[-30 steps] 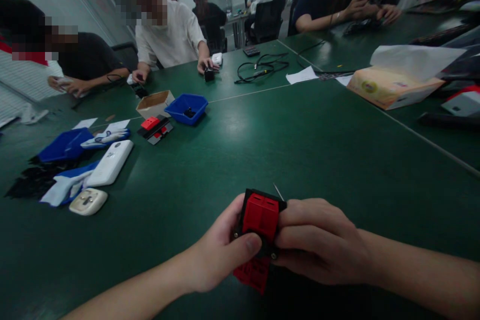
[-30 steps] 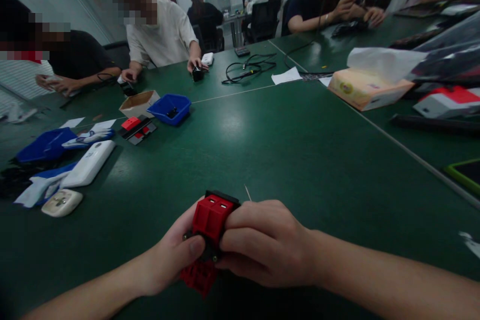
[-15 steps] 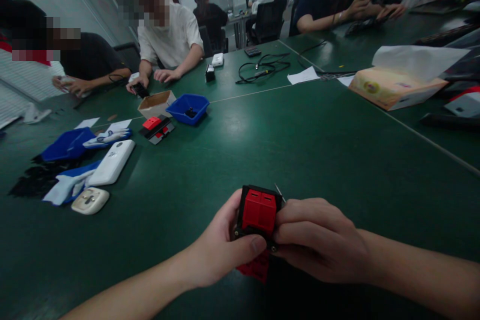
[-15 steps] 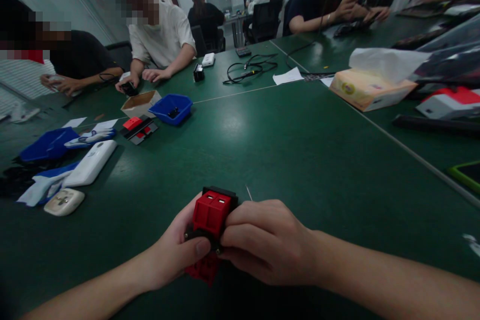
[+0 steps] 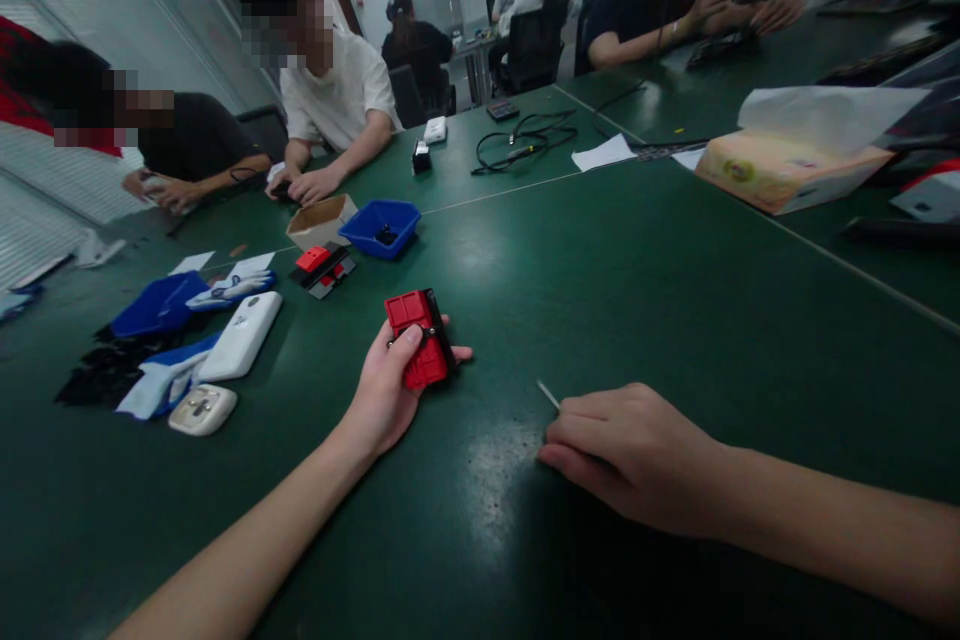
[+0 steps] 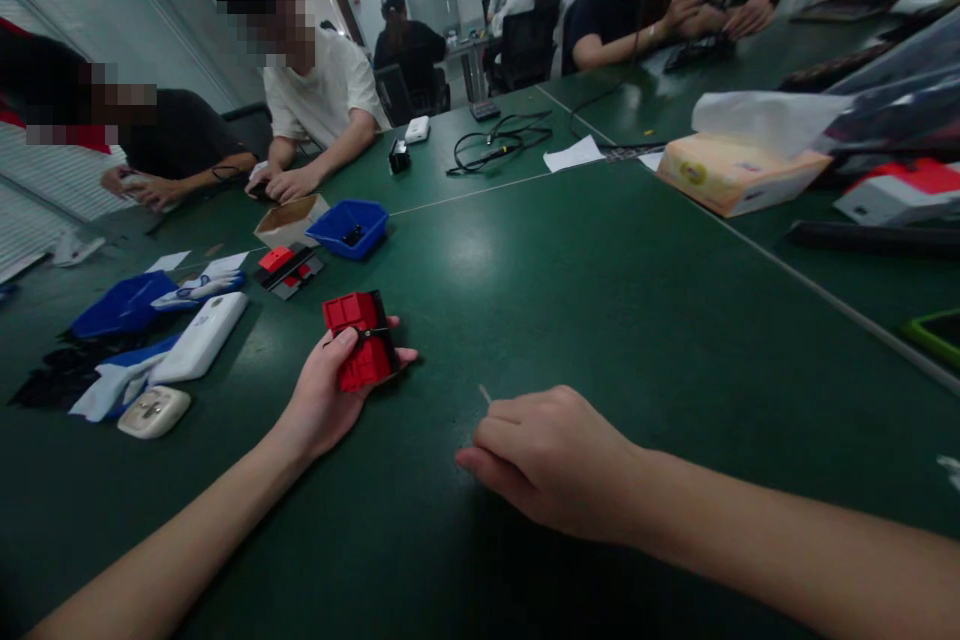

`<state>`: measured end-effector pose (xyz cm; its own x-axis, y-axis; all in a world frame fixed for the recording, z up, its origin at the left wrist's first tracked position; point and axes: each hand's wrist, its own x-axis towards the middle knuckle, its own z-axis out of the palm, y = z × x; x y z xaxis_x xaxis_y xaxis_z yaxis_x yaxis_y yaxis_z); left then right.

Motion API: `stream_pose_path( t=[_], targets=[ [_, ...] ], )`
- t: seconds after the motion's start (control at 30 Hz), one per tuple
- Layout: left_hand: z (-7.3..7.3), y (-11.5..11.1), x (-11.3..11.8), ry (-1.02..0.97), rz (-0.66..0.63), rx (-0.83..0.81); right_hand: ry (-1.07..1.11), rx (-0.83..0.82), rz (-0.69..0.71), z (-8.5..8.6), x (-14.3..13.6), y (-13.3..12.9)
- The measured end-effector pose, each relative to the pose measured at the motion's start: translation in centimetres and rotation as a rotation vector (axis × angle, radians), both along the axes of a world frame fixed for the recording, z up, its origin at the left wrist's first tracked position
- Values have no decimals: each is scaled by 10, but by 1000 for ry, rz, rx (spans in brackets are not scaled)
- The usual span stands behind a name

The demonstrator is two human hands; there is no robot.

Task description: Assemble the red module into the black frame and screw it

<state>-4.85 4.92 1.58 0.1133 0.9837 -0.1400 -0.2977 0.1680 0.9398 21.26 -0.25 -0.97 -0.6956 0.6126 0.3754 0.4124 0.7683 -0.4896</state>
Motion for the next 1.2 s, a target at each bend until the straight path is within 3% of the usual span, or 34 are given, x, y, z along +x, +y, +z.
stream_pose_path(
  t=[0.2, 0.33, 0.53, 0.7, 0.83, 1.07, 1.2],
  targets=[
    [3, -8, 3, -60, -96, -61, -11, -177, 175, 7, -11, -13],
    [4, -14, 9, -27, -127, -49, -97, 57, 335, 10, -17, -24],
    [-1, -18, 12, 35, -109, 24, -133, 314, 303, 15, -18, -30],
    [-8, -19, 6, 98, -157, 76, 189, 416, 229, 25, -15, -26],
    [-12, -20, 4, 123, -192, 126, 320, 522, 185, 27, -7, -19],
    [-6, -25, 9, 238, -160, 196, 330, 483, 165, 34, 3, -17],
    [-2, -28, 12, 314, -118, 226, 363, 517, 187, 27, 0, -13]
  ],
)
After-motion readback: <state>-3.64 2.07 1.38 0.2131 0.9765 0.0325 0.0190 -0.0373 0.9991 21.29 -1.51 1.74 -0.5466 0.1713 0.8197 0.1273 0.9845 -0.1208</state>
